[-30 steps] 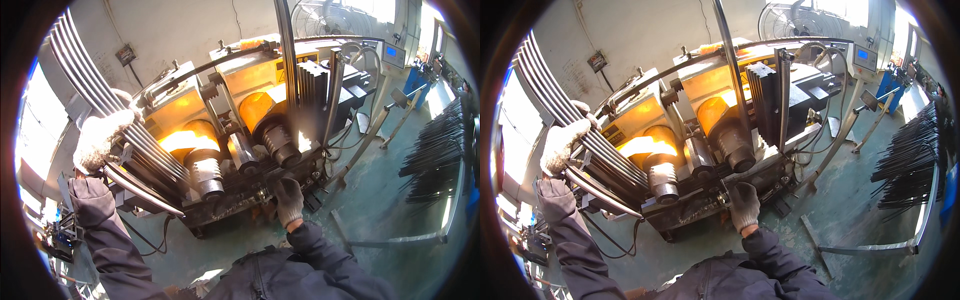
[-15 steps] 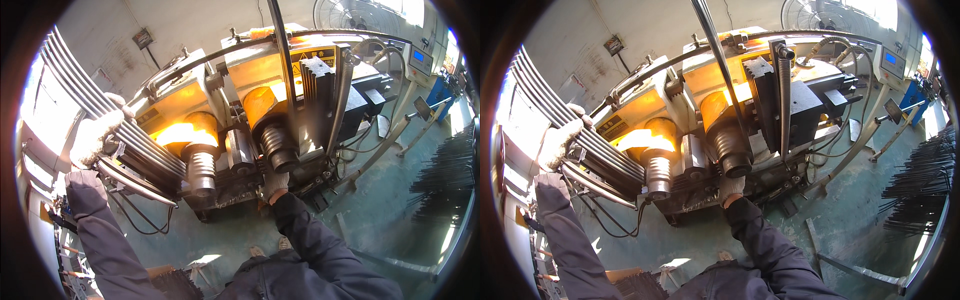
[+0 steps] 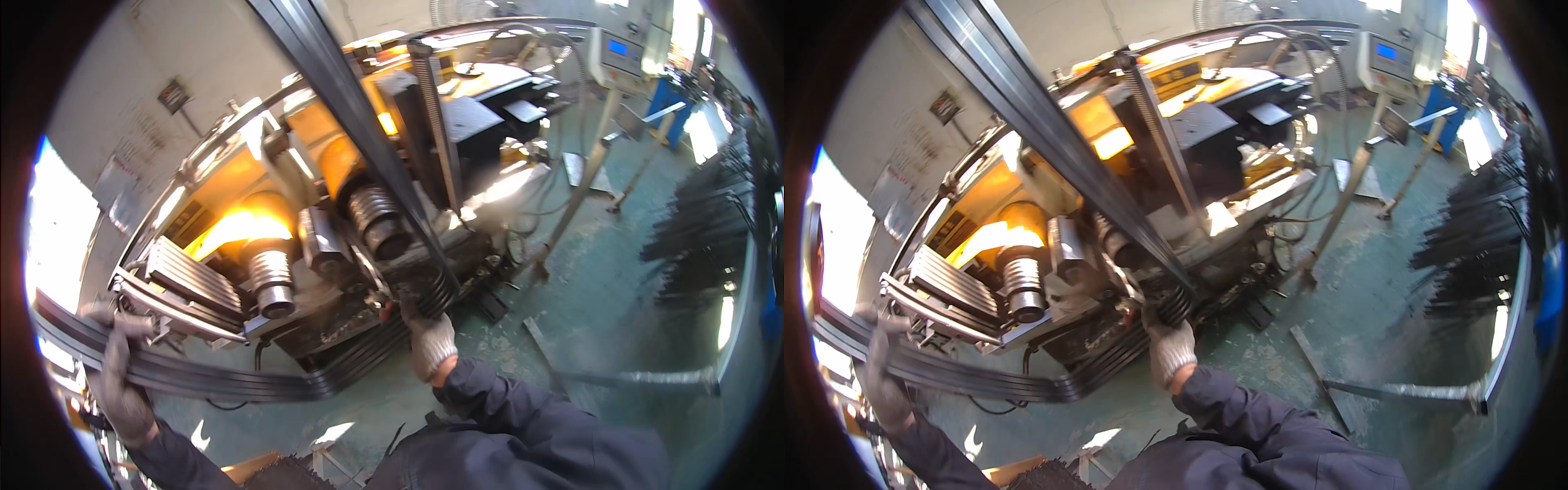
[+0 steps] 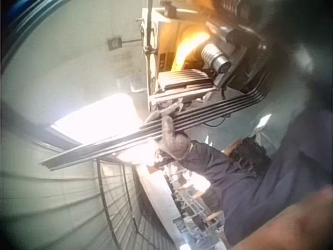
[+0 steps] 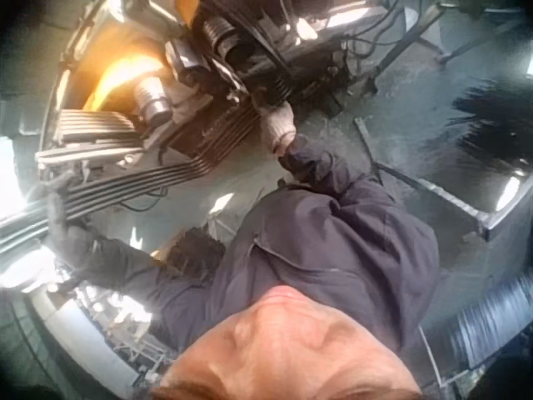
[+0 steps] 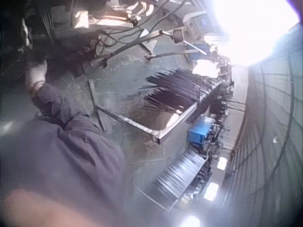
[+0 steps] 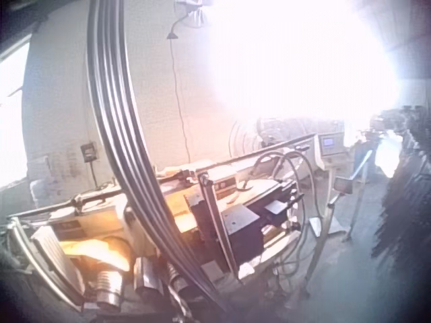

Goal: The person repeatedly picks up bundles of long metal rods and feeds them into a machine with rotating rollers. The rods are then moved to a stack on the floor. The cycle repeats throughout the clip.

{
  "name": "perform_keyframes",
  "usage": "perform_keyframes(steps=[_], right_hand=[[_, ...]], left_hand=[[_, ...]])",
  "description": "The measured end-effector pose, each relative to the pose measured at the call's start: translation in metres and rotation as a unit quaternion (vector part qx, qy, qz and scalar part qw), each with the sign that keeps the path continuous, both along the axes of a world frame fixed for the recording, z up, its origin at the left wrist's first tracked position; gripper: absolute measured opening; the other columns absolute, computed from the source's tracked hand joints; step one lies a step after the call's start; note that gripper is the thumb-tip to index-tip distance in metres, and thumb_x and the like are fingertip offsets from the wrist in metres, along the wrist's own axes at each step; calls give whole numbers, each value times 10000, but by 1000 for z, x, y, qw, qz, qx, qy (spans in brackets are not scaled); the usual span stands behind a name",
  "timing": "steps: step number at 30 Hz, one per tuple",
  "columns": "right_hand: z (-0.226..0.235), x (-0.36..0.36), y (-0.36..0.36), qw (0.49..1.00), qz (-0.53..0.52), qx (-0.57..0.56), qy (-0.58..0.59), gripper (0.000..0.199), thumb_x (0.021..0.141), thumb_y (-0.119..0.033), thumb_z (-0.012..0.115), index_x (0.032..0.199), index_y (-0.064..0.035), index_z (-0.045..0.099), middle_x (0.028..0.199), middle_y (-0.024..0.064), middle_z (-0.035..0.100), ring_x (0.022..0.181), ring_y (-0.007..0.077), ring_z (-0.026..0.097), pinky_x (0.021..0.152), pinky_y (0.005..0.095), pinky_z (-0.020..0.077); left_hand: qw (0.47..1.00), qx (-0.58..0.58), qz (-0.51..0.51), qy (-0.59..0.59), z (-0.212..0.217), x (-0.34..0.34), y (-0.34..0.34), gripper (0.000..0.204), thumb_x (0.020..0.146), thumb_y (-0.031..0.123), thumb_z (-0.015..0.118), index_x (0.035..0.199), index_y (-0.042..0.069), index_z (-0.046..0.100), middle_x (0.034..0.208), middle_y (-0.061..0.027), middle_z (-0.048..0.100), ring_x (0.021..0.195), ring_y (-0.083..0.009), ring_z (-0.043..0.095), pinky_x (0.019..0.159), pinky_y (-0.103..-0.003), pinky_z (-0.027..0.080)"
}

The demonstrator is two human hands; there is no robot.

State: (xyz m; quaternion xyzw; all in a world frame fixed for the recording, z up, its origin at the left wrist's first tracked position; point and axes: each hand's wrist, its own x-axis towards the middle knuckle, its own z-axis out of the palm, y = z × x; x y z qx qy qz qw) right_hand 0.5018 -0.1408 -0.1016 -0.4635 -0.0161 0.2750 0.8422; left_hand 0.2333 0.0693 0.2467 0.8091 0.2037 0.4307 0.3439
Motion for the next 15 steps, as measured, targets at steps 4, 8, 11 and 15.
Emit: perform_keyframes(steps=[4, 8, 11, 15], right_hand=[[-1, -29, -130, 991, -71, 24, 108, 113, 1174, -146, 698, 1171, -38, 730, 990, 82, 785, 888, 224, 780, 864, 404, 648], [1, -49, -279, 965, -229, -123, 24, 72, 1180, -111, 684, 1190, -40, 691, 934, 54, 761, 808, 175, 750, 762, 351, 646], [34, -77, -383, 907, -351, -190, -134, 35, 1165, -58, 689, 1165, -24, 680, 928, 33, 757, 803, 114, 717, 738, 306, 610], [108, -93, -516, 754, -435, -373, -322, 80, 1121, -37, 724, 1192, 0, 718, 926, 31, 772, 799, 103, 694, 747, 288, 581]], left_hand=[[980, -151, -1, -131, -72, -64, -34, 401, 1089, 43, 651, 1483, -7, 603, 1078, -157, 776, 1007, -262, 754, 1017, -414, 576], [911, -355, -23, -208, -154, -104, -57, 278, 1078, 119, 661, 1330, 63, 763, 1256, -173, 799, 1204, -373, 745, 1129, -565, 594], [832, -541, 42, -116, -275, -90, -113, 345, 1156, 259, 572, 1174, -17, 778, 1182, -187, 800, 1108, -322, 754, 1034, -484, 603], [658, -748, -83, -29, -438, -64, -249, 267, 1135, 149, 666, 1271, -28, 812, 1231, -193, 826, 1142, -318, 764, 1049, -458, 606]])
